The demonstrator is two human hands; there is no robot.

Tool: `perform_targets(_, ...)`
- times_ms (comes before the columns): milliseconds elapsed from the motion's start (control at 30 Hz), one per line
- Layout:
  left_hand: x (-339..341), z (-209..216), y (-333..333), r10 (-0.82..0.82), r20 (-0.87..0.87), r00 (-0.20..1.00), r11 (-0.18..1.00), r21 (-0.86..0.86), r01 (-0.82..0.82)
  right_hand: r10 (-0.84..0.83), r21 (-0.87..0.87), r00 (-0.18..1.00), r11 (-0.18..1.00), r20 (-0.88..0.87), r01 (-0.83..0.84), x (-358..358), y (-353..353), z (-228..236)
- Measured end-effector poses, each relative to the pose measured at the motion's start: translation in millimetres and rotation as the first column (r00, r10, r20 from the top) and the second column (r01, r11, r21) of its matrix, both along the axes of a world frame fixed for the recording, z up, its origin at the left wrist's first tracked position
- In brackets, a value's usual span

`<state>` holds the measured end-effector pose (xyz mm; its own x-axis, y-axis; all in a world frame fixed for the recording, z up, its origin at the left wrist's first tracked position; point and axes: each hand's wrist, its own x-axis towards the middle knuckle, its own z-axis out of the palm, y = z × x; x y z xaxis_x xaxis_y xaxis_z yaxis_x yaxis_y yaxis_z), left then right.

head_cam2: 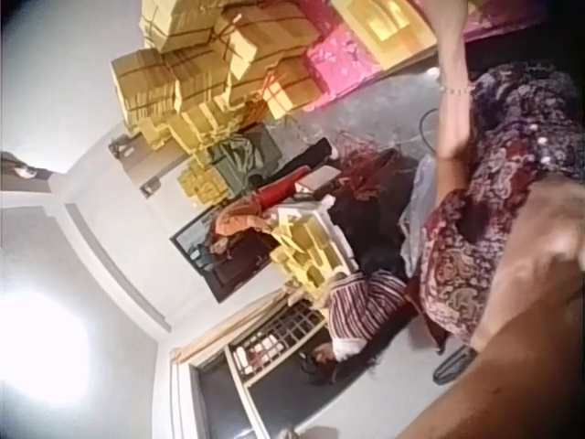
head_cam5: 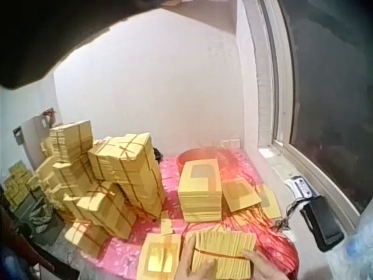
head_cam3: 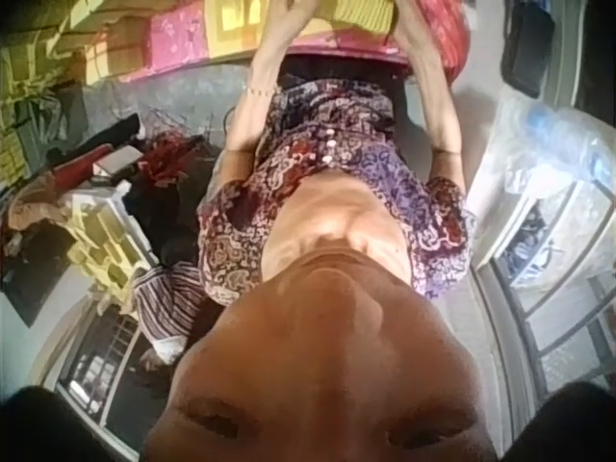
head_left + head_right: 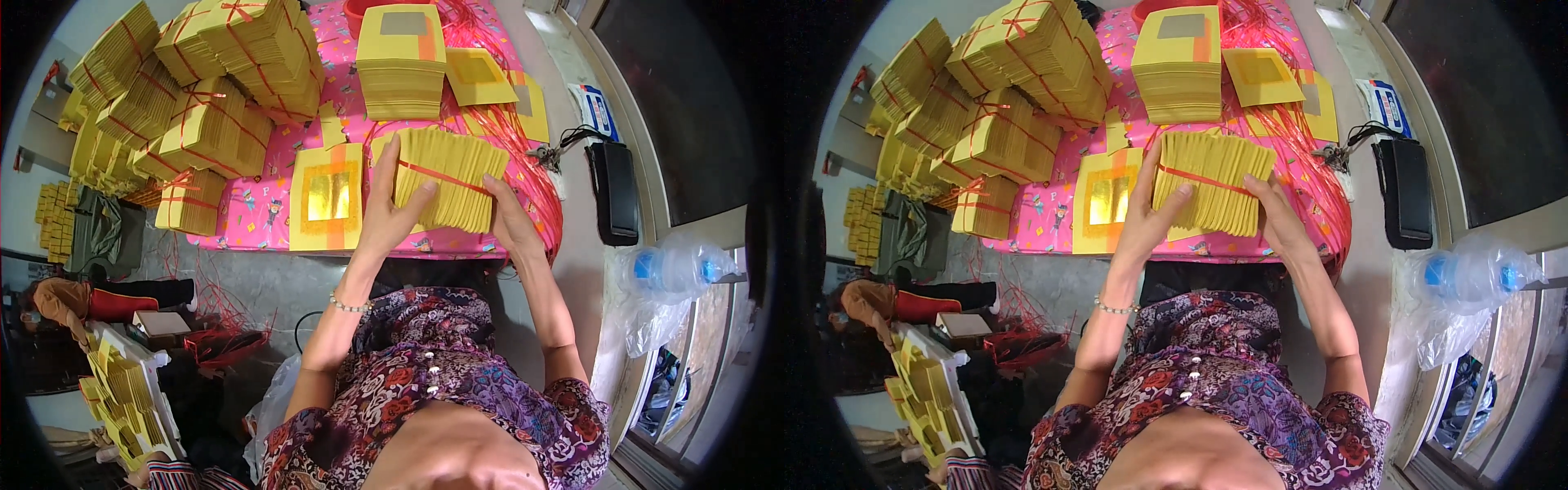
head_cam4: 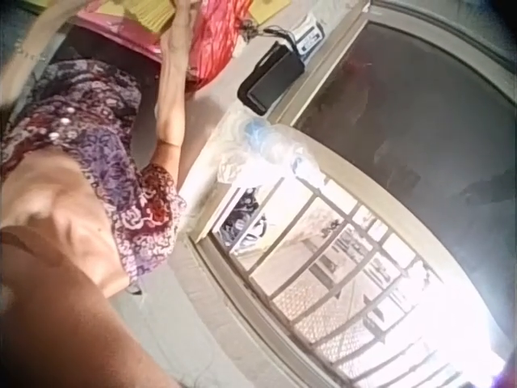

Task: Tying and organizing stacks of yellow joss paper with red string.

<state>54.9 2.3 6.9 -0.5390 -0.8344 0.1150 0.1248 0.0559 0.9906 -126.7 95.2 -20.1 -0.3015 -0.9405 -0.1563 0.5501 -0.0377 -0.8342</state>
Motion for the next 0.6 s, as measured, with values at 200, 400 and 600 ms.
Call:
perform_targets(200,8.6,29.9,0.6,0.22,0.313,0.924,0.751,-0.659,0.044,0.16,-0.097,0.953,0.985,0.255,-0.139,5.6,-7.7,-28.8)
perform_targets(400,7.4,0.0,1.8,0.24,0.439,0.866,0.728,-0.672,0.139,0.2,-0.01,0.951,0.979,0.238,-0.203,1.9,-7.4,-73.5)
perform_targets(600,-8.9,-6.6,27.5,0.281,0.501,0.819,0.7,-0.69,0.182,0.283,0.033,0.92,0.953,0.271,-0.302,-30.4,12.5,-69.7)
